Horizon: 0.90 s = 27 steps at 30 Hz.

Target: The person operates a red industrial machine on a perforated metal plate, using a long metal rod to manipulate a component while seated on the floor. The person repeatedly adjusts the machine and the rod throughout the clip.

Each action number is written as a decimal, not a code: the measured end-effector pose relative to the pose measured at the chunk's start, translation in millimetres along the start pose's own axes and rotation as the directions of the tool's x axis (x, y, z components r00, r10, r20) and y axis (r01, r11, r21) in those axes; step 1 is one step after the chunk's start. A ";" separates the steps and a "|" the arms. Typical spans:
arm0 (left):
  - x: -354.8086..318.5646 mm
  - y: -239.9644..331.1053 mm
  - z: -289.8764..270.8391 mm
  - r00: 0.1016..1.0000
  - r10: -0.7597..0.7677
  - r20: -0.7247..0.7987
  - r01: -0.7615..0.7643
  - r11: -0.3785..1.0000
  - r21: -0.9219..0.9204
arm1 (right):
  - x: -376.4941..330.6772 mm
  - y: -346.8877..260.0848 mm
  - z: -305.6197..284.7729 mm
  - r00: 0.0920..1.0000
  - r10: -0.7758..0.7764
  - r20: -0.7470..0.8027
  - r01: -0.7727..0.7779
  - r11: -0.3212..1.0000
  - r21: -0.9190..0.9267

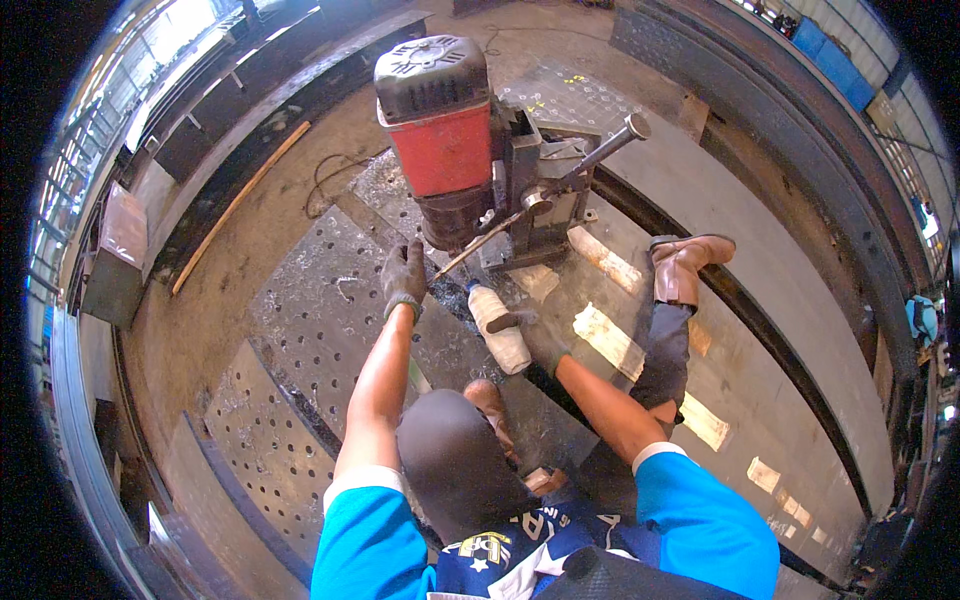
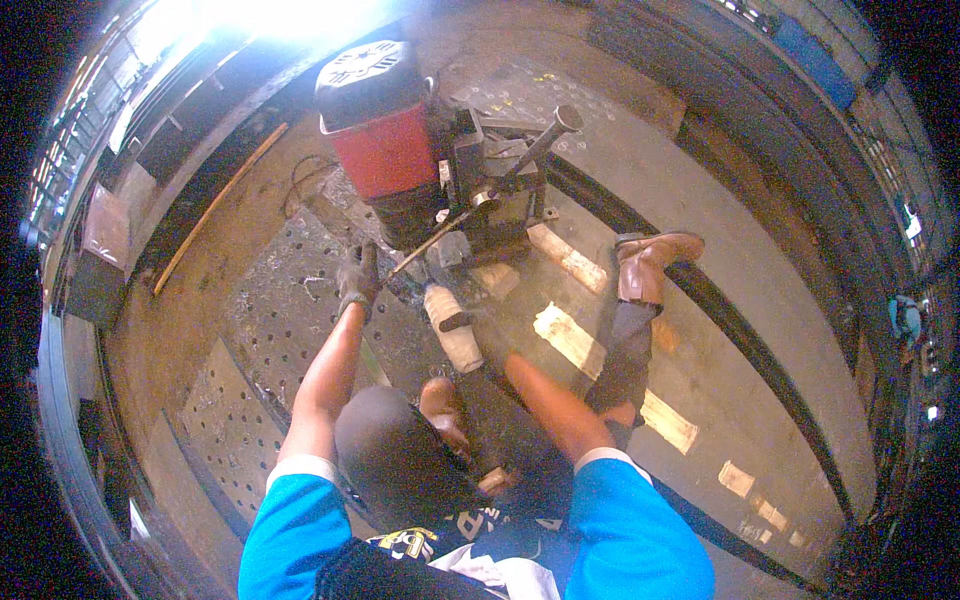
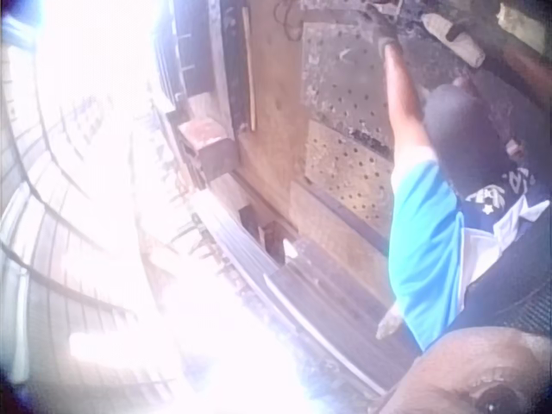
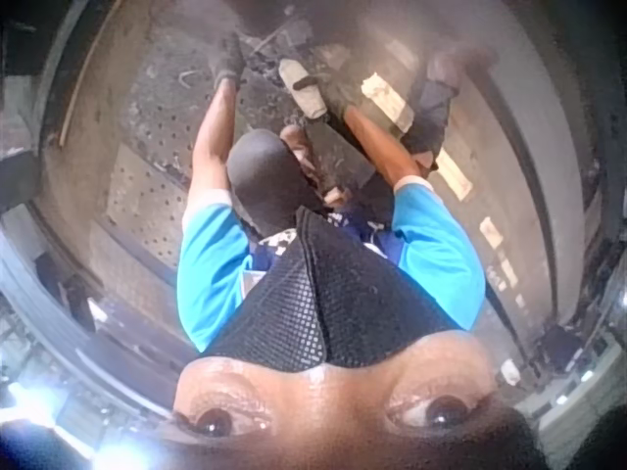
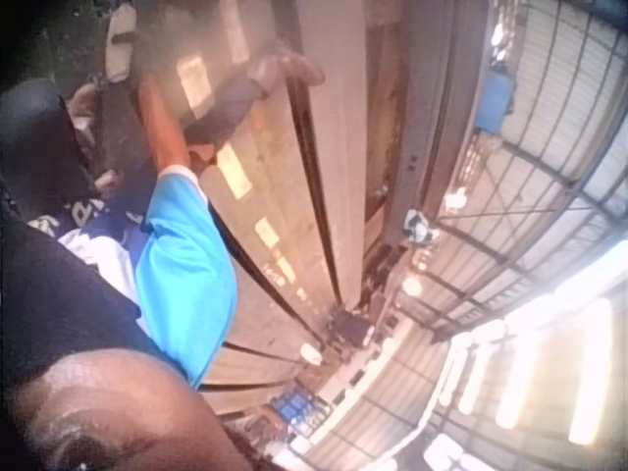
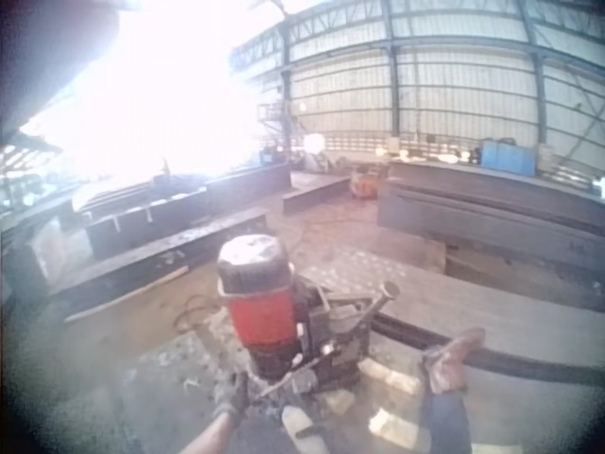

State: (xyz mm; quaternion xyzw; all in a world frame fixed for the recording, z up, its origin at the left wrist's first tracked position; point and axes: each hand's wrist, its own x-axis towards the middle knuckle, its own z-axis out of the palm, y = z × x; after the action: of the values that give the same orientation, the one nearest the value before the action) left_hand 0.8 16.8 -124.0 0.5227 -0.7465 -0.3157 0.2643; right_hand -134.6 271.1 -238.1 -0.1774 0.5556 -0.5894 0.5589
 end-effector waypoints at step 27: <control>4.1 -13.5 10.5 0.997 -0.055 0.052 0.053 0.998 0.025 | 20.0 53.0 -7.9 0.988 -0.155 0.008 0.155 0.978 -0.142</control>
State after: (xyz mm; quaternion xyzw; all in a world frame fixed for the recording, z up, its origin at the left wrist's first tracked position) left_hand 0.2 11.5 -140.8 0.5374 -0.7425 -0.3274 0.2299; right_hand -123.0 270.4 -294.1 -0.2587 0.5816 -0.5903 0.4963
